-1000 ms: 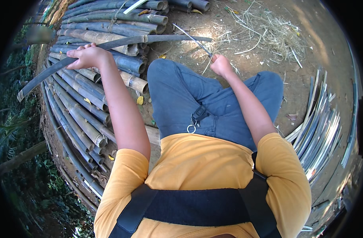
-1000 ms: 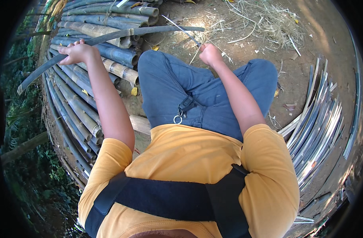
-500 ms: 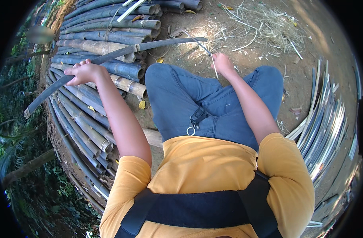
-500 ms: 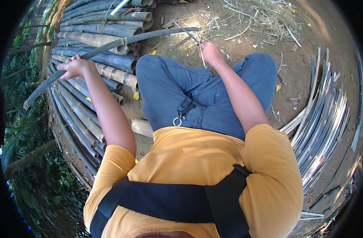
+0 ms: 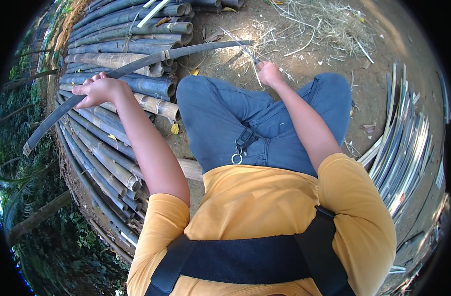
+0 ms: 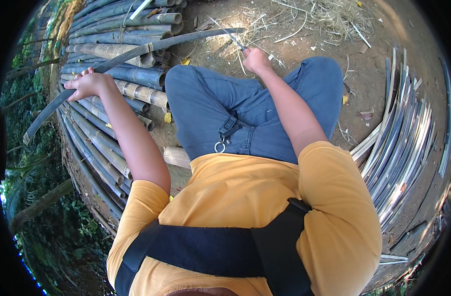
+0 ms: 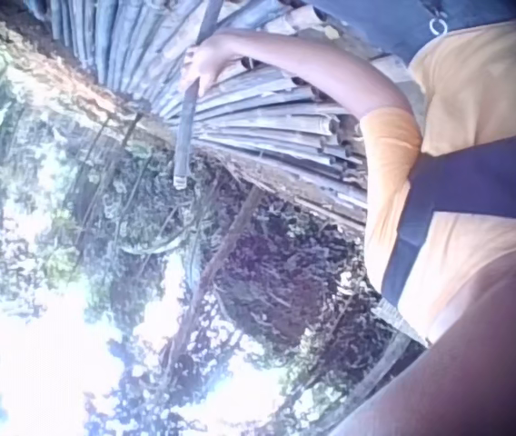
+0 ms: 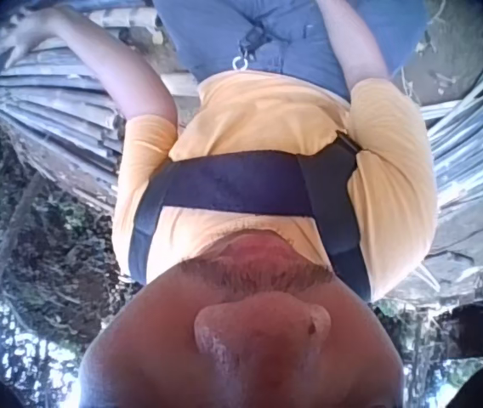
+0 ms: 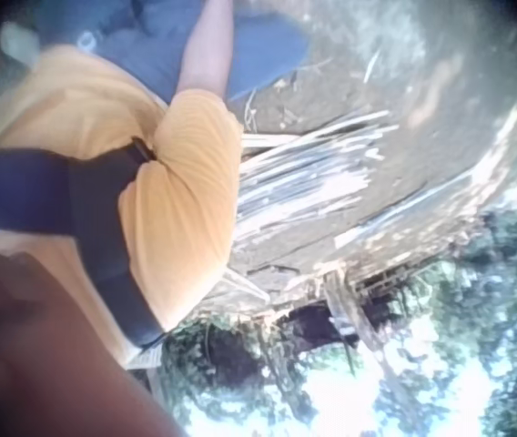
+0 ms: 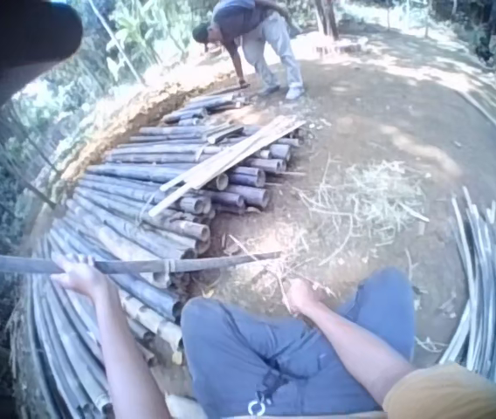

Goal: The person shaves a long strip of bamboo using a machete, repeatedly running the blade along the edge of the strip while sitting on the ground.

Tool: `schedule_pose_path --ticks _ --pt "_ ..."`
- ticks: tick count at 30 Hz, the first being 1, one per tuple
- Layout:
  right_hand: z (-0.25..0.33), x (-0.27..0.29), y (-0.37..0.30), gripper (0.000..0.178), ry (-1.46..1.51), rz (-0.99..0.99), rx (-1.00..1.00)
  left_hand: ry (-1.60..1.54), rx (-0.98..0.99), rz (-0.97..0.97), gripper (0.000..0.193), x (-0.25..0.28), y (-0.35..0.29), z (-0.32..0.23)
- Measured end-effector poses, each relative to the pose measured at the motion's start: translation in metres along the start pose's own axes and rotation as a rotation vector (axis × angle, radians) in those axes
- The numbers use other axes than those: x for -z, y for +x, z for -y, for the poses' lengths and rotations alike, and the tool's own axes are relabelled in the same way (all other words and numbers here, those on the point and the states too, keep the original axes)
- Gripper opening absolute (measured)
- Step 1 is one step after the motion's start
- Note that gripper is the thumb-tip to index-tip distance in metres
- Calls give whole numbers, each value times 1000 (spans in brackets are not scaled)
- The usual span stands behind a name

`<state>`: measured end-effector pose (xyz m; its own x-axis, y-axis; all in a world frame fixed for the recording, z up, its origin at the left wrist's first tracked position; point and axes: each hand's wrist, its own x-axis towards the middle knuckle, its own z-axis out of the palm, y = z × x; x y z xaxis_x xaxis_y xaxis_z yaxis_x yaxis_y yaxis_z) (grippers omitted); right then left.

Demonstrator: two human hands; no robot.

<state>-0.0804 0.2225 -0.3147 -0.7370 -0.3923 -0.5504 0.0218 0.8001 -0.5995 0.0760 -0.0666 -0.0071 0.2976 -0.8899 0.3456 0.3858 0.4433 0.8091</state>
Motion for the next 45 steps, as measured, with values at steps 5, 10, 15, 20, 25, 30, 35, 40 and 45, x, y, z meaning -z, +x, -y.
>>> schedule_pose_path --ticks 5,10,15,20,25,30,35,40,45 --pt "-14 2 21 40 71 -59 -145 -30 12 49 40 -5 -2 6" --pt "7 1 -10 37 -28 -11 12 27 -8 45 37 7 5 4" --pt "-28 3 18 42 -29 -93 -175 -22 27 -2 44 -11 -10 -9" --pt "-1 -1 -3 43 3 -26 -48 16 0 67 59 13 4 2" --pt "-34 -2 23 40 -18 -101 -197 -1 58 41 69 -4 -3 3" --pt "-19 4 11 24 53 -180 23 -27 80 27 77 1 -5 -5" --pt "27 14 -42 19 115 -70 252 -55 79 45 73 0 -8 -7" --pt "48 30 -94 22 150 -16 292 -133 60 86 52 -19 -25 -20" --pt "54 44 -110 16 269 95 143 -256 62 200 47 -31 -36 -29"
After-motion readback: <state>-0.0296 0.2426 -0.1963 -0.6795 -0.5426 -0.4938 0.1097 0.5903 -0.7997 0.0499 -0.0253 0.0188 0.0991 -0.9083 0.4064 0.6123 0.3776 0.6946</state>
